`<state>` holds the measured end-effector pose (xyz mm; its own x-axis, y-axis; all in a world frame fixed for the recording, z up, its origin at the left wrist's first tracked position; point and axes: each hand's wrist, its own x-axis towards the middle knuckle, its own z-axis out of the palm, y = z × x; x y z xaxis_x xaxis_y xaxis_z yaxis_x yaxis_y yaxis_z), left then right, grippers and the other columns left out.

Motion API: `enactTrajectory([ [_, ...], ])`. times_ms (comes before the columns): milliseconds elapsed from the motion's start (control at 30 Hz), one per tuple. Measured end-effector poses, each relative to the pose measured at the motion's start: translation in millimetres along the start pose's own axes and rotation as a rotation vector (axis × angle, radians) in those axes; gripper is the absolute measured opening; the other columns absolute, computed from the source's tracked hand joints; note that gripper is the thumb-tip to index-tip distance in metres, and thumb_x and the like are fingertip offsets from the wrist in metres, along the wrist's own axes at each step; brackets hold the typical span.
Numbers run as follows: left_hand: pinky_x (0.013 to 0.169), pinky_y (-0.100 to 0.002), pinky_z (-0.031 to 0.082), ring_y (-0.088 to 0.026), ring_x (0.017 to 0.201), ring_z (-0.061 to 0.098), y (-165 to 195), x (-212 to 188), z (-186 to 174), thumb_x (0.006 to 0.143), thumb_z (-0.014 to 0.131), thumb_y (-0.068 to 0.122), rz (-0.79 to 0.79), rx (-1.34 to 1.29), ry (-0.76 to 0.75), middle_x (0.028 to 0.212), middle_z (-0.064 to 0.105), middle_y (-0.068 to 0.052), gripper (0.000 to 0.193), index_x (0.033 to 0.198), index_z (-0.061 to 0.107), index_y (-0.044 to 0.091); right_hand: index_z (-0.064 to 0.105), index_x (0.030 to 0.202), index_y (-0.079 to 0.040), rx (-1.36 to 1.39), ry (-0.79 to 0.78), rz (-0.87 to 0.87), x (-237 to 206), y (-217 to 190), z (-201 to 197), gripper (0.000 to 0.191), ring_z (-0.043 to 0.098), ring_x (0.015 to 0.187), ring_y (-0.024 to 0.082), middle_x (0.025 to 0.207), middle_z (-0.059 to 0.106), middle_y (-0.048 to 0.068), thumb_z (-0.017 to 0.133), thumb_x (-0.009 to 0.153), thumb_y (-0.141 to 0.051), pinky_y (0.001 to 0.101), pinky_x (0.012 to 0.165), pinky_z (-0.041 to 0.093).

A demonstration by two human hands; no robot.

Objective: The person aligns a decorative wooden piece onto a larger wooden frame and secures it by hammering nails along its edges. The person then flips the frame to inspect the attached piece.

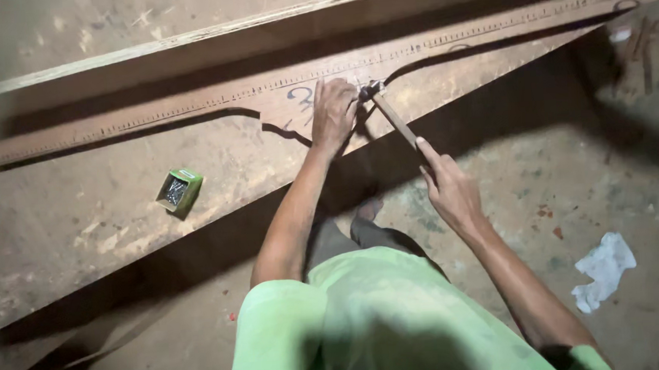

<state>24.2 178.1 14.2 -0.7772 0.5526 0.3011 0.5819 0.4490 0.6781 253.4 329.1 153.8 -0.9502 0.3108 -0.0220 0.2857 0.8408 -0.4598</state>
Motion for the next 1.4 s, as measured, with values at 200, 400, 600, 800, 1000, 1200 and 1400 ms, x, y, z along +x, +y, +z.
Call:
enactTrajectory([
  [200, 0.128, -0.054, 0.025, -0.03, 0.141, 0.05, -2.9, -0.6, 1.0, 0.093, 0.05, -0.005, -0.013, -0.049, -0.001, 0.142, 0.057, -0.015, 0.049, 0.141, 0.053, 0.007, 0.042, 0.157, -0.02, 0.326, 0.312, -0.176, -9.7, 8.9, -3.1, 0.057, 0.06, 0.077, 0.029, 0.098, 0.06, 0.014, 0.066, 0.107, -0.009, 0.0384, 0.07, 0.05],
  [400, 0.125, -0.049, 0.027, -0.036, 0.141, 0.045, -1.8, 1.8, -3.4, 0.086, 0.045, -0.006, -0.065, -0.084, 0.035, 0.143, 0.053, -0.021, 0.061, 0.146, 0.048, 0.005, 0.046, 0.157, -0.027, -0.141, -0.152, 0.059, -4.5, 9.5, 28.1, 0.063, 0.066, 0.084, 0.037, 0.097, 0.066, 0.018, 0.064, 0.098, -0.016, 0.0472, 0.072, 0.052],
  [600, 0.116, -0.041, 0.047, -0.033, 0.132, 0.058, 0.9, -15.6, -19.5, 0.093, 0.039, -0.007, -0.296, -0.33, 0.107, 0.139, 0.058, -0.02, 0.054, 0.143, 0.054, 0.004, 0.041, 0.16, -0.02, 0.156, 0.158, -0.048, -7.4, 13.7, 33.5, 0.057, 0.065, 0.105, 0.044, 0.126, 0.064, 0.023, 0.058, 0.106, -0.015, 0.0491, 0.08, 0.054],
  [800, 0.111, -0.039, 0.049, -0.028, 0.124, 0.062, -50.5, -111.4, -176.6, 0.086, 0.055, 0.0, -0.484, -0.086, 0.325, 0.126, 0.069, -0.011, 0.035, 0.115, 0.073, 0.005, 0.045, 0.157, -0.028, -0.019, -0.057, 0.166, 10.9, 23.3, 47.1, 0.058, 0.067, 0.096, 0.041, 0.116, 0.068, 0.017, 0.061, 0.102, -0.02, 0.0515, 0.076, 0.053],
  [1000, 0.105, -0.05, 0.043, -0.033, 0.122, 0.057, -100.3, -186.7, -288.5, 0.094, 0.074, 0.012, -0.531, 0.664, 0.045, 0.126, 0.066, -0.011, 0.015, 0.109, 0.075, 0.009, 0.044, 0.157, -0.026, 0.078, 0.015, 0.107, 7.3, 26.1, 53.5, 0.057, 0.067, 0.1, 0.04, 0.123, 0.067, 0.018, 0.06, 0.103, -0.02, 0.0496, 0.079, 0.054],
  [1200, 0.088, -0.045, 0.054, -0.03, 0.112, 0.065, -108.8, -174.9, -295.4, 0.085, 0.075, 0.01, -0.334, 0.708, -0.088, 0.125, 0.07, -0.009, 0.022, 0.107, 0.078, 0.011, 0.043, 0.161, -0.018, 0.18, 0.201, -0.079, 0.7, 19.1, 53.0, 0.053, 0.066, 0.121, 0.04, 0.141, 0.064, 0.02, 0.056, 0.11, -0.018, 0.0467, 0.095, 0.054],
  [1400, 0.074, -0.04, 0.059, -0.027, 0.096, 0.071, -125.4, -167.4, -305.2, 0.081, 0.073, 0.008, -0.267, 0.838, -0.32, 0.11, 0.072, -0.008, 0.017, 0.098, 0.075, 0.01, 0.04, 0.161, -0.018, 0.482, 0.117, 0.488, -12.6, 19.3, 51.5, 0.058, 0.058, 0.066, 0.021, 0.087, 0.064, 0.011, 0.052, 0.105, -0.019, 0.0384, 0.063, 0.051],
])
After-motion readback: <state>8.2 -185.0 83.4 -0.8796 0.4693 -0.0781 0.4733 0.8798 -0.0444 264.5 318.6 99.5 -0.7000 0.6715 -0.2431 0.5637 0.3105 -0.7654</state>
